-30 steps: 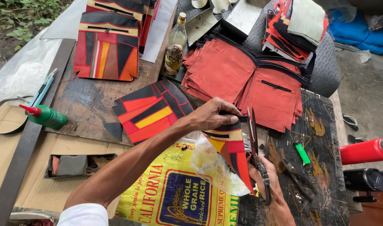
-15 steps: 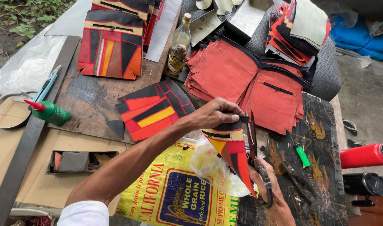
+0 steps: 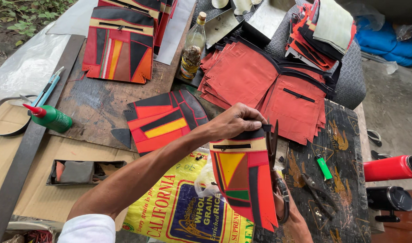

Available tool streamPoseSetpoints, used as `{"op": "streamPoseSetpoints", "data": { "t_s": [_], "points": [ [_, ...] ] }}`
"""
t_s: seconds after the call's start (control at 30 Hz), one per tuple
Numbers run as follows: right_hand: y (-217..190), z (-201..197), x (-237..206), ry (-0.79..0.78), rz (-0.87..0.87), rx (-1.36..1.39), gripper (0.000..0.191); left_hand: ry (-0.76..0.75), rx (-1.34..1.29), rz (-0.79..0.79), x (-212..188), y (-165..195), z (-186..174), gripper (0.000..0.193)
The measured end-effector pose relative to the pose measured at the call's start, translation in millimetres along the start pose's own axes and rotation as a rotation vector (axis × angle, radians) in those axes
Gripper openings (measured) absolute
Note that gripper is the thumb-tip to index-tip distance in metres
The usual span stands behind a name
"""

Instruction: The person assembles zippered pouches at an outdoor work table. They align and fold the fabric pieces together, work the zipper along the edge, and use scissors to trim excess fabric from the pouch edges, handling the pieces one at a time and setting trimmed pouches with a stack of finished ones.

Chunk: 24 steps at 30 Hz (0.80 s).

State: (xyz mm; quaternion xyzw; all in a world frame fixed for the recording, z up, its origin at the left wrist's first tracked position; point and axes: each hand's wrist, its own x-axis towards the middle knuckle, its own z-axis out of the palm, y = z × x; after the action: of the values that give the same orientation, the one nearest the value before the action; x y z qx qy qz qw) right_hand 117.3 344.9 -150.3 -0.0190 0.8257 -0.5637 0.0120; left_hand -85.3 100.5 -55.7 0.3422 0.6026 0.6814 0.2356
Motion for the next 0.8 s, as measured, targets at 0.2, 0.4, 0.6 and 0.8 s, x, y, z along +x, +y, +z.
{"op": "streamPoseSetpoints", "data": {
  "t_s": [0.2, 0.4, 0.6, 0.8],
  "points": [
    [16.3, -2.5, -16.1, 0.053, -0.089, -0.002, 0.070, 0.108, 0.213, -0.023, -3.8, 12.6, 12.2, 0.025],
    [-10.5, 0.5, -8.5, 0.013, -0.011, 0.017, 0.065, 0.111, 0.236, -0.021, -2.4, 10.3, 13.6, 0.027],
    [-43.9, 7.9, -1.3, 0.035, 0.182, 0.093, 0.050, 0.114, 0.257, -0.002, -2.6, 7.2, 13.0, 0.030],
    [-54.0, 9.2, -1.3, 0.051, 0.102, 0.039, 0.048, 0.117, 0.283, -0.009, -2.6, 9.1, 13.7, 0.031]
  ]
}}
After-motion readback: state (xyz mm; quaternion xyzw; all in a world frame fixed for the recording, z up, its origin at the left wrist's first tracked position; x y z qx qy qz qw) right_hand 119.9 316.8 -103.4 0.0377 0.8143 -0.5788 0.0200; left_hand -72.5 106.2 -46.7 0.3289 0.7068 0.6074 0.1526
